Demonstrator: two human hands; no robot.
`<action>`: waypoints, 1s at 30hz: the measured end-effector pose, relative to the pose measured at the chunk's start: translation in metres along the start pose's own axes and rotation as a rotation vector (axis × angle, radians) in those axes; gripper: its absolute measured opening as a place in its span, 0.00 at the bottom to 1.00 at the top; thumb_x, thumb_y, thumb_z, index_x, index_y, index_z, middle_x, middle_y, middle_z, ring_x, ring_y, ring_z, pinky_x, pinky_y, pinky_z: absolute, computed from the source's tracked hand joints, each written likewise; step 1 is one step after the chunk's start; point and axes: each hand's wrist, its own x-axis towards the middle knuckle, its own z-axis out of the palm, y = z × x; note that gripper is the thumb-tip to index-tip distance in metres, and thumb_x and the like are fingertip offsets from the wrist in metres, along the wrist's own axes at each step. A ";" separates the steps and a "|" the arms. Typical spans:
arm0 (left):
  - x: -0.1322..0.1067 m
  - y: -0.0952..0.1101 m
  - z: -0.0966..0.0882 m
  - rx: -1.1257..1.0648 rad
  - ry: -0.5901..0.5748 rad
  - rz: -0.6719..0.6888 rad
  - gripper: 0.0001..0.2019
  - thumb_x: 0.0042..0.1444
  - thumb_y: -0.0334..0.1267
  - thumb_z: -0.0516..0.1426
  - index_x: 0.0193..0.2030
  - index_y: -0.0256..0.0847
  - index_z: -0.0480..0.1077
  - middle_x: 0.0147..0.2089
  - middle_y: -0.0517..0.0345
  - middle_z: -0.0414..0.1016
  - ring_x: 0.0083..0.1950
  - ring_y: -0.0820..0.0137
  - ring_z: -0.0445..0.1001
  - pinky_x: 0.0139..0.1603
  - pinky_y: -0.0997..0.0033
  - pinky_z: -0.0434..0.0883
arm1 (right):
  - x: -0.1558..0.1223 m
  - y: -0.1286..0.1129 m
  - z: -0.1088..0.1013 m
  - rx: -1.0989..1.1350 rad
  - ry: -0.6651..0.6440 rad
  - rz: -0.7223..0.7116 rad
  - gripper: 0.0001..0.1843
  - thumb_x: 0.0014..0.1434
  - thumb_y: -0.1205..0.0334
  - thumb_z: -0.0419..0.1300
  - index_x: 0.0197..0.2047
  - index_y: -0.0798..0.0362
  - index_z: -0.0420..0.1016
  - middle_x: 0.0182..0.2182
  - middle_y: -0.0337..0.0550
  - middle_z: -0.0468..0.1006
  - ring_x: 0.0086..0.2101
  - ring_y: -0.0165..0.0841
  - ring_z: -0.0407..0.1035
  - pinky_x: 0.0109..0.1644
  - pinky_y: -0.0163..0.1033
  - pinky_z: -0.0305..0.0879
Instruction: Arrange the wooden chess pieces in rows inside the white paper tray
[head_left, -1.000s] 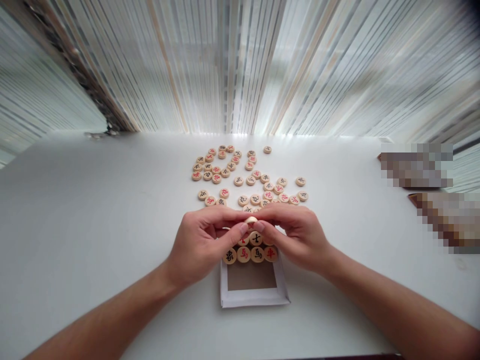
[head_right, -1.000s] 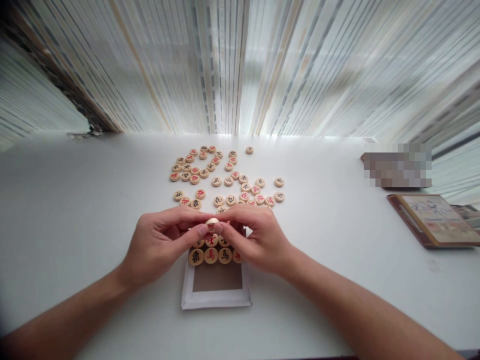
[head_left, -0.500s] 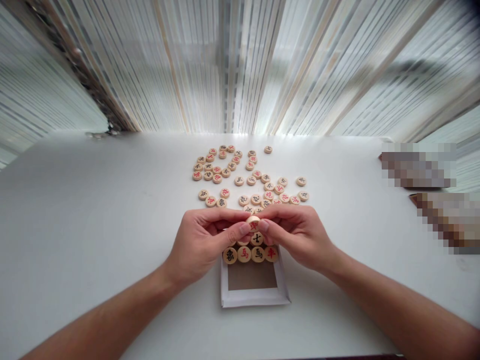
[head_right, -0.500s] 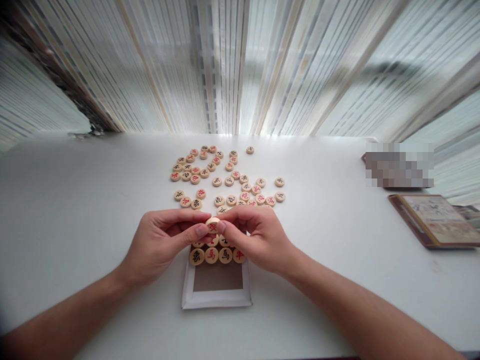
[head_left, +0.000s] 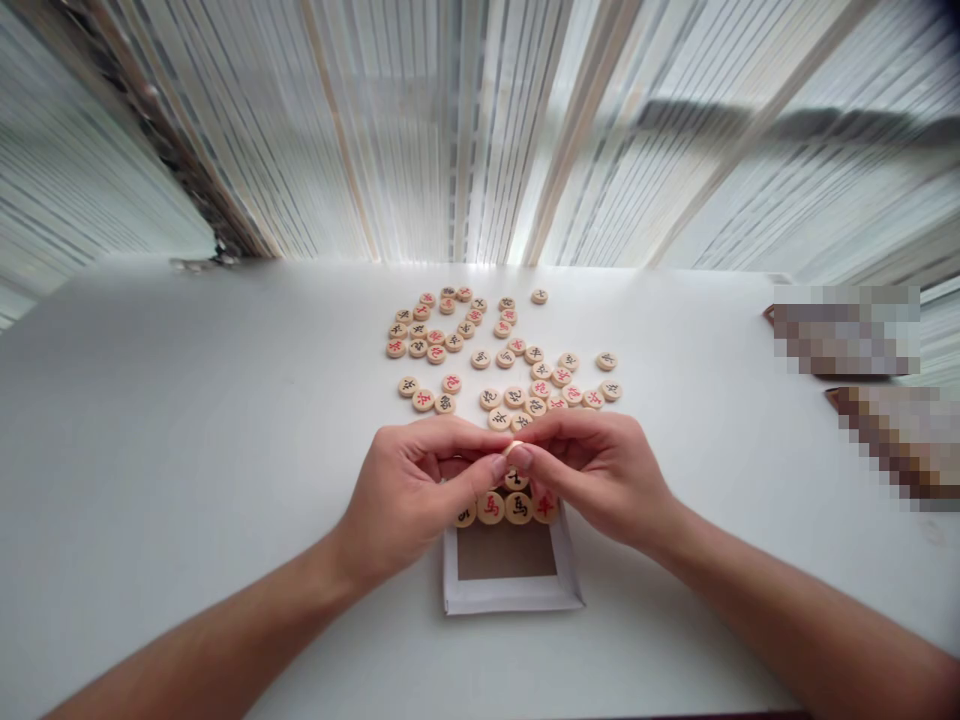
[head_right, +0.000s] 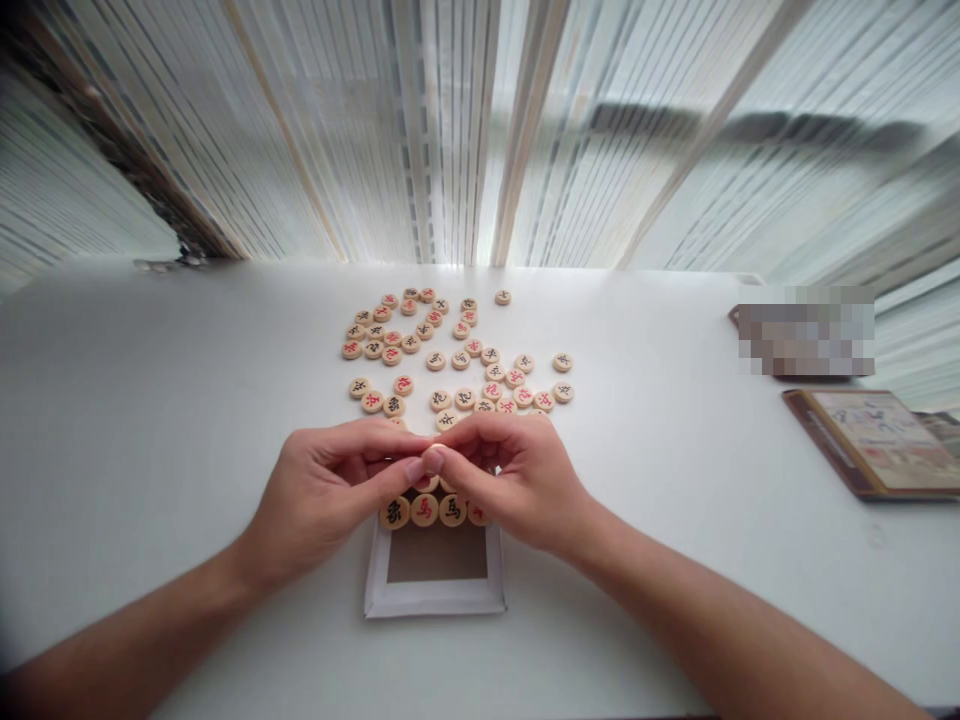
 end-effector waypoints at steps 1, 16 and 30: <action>0.000 0.000 0.000 0.005 0.002 0.009 0.09 0.61 0.27 0.69 0.43 0.45 0.89 0.42 0.55 0.90 0.42 0.69 0.88 0.45 0.79 0.85 | 0.000 -0.001 0.000 0.009 0.006 0.012 0.05 0.58 0.64 0.77 0.36 0.52 0.88 0.20 0.37 0.81 0.18 0.27 0.70 0.20 0.29 0.66; -0.001 0.002 0.000 -0.180 -0.032 -0.120 0.14 0.60 0.31 0.71 0.52 0.44 0.87 0.42 0.54 0.91 0.40 0.67 0.90 0.43 0.77 0.86 | 0.001 -0.003 0.001 0.448 -0.071 0.309 0.10 0.62 0.59 0.76 0.46 0.52 0.87 0.25 0.39 0.86 0.21 0.28 0.79 0.25 0.28 0.78; -0.003 0.000 -0.004 -0.134 -0.060 -0.083 0.21 0.54 0.24 0.73 0.52 0.50 0.86 0.36 0.60 0.90 0.33 0.72 0.88 0.38 0.83 0.84 | 0.001 -0.002 -0.002 0.543 -0.181 0.406 0.15 0.58 0.66 0.79 0.47 0.56 0.86 0.27 0.40 0.87 0.23 0.28 0.80 0.27 0.29 0.80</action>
